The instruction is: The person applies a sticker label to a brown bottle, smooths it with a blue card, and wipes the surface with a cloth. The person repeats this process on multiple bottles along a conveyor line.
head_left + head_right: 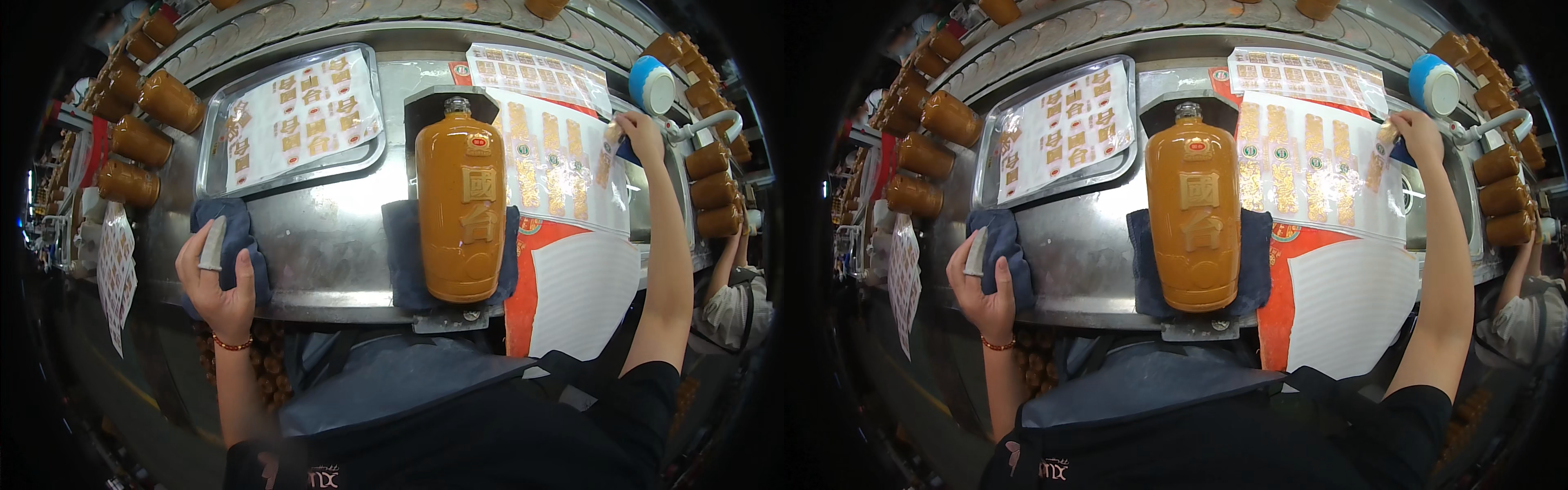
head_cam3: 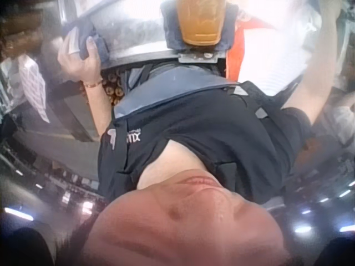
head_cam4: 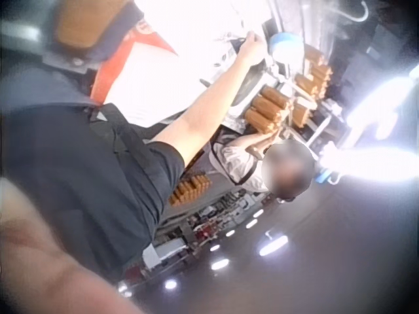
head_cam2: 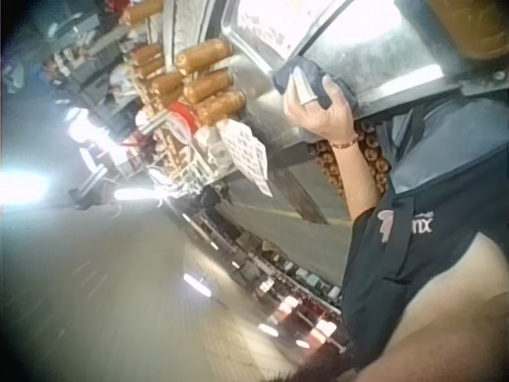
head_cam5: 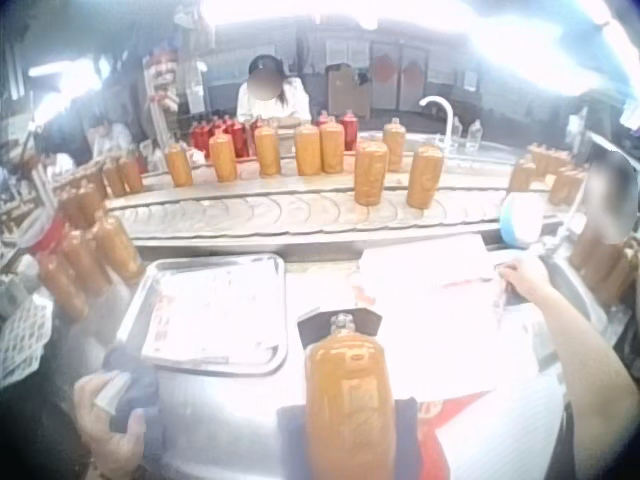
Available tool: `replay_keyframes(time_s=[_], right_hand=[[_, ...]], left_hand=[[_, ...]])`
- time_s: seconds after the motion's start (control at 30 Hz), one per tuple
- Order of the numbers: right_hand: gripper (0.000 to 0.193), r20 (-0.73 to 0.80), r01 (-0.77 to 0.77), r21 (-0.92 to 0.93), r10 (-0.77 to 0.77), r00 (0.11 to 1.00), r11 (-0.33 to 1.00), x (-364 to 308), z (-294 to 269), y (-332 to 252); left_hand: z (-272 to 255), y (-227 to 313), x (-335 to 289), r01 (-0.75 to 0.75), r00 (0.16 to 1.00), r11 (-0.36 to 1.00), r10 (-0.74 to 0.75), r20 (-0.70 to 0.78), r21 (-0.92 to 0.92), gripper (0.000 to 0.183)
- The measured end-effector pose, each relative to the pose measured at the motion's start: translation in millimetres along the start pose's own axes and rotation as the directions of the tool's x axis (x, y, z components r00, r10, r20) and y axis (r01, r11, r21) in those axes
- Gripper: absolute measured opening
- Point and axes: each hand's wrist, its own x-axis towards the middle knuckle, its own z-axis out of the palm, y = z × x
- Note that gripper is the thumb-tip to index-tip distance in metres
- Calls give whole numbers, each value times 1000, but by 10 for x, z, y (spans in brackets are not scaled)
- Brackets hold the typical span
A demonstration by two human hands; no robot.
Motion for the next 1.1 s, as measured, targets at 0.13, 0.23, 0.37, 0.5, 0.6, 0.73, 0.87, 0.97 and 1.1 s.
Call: replay_keyframes(time_s=[0.13,0.23,0.37,0.5,0.6,0.73,0.87,0.97,1.1], right_hand=[[23,-347,153,-439,-324,880,885,-356,-295,-124],[16,-391,379,-391,-524,757,839,-739,-617,-406],[14,-379,551,170,-462,802,817,-1571,-1109,-1339],[15,-89,425,585,-467,880,691,-2352,-1605,-1957],[16,-12,381,749,-564,826,542,-2554,-1653,-2182],[25,85,220,870,-573,815,441,-2615,-1615,-2150],[16,110,-24,943,-241,964,332,-2831,-1232,-2217],[17,336,-319,921,-42,941,221,-2837,-1048,-2239],[10,413,-402,904,-55,909,148,-2757,-768,-2272]], left_hand=[[119,474,170,103,993,905,-69,98,-413,36],[133,894,307,230,961,675,-44,273,-701,35],[98,1297,537,226,905,470,222,363,-853,46],[184,1637,793,10,815,400,528,239,-916,74],[248,1850,756,158,814,306,497,300,-939,70],[300,1758,649,286,726,249,573,379,-925,43],[90,1574,633,527,653,349,418,632,-775,26],[109,1494,537,578,686,375,257,681,-724,23],[191,1457,409,678,682,343,39,731,-650,20]])
